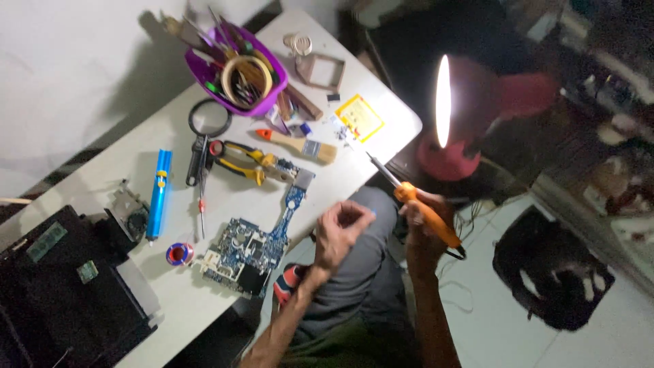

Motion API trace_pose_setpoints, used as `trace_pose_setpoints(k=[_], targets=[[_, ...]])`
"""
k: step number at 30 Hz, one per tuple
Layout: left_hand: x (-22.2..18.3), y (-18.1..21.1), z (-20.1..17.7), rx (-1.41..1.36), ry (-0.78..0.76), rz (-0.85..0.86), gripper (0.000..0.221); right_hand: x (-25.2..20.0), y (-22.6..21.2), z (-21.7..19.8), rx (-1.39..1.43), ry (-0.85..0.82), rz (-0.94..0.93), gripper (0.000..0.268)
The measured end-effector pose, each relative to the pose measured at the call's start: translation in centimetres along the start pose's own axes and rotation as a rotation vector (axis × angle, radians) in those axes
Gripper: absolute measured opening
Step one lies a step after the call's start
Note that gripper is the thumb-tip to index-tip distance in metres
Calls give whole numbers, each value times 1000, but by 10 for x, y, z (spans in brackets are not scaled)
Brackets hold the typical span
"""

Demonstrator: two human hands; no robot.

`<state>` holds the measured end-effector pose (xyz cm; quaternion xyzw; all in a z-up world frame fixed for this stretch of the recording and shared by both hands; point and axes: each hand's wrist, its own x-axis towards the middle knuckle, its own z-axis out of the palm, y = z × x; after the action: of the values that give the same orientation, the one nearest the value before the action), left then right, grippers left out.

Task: Soldering and desoldering electronic components on a laptop motherboard using a soldering iron and desoldering pump.

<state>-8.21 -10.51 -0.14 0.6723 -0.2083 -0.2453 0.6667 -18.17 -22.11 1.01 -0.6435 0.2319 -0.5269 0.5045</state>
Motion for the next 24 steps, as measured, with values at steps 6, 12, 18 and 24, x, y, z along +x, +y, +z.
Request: trace_pose_setpoints(k=[6,12,18,24], targets=[[-71,-29,-3,-129,7,-134,13,83,-23,74,59,-307,-28,20],[-119,-86,-13,-198,68,-251,13,129,-62,128,-331,-273,-345,18],[-120,-89,-39,-107,60,-208,12,161,-15,162,-81,-368,-305,16],[-108,-83,-45,-287,63,-280,17,177,-26,183,-377,-335,-335,20]])
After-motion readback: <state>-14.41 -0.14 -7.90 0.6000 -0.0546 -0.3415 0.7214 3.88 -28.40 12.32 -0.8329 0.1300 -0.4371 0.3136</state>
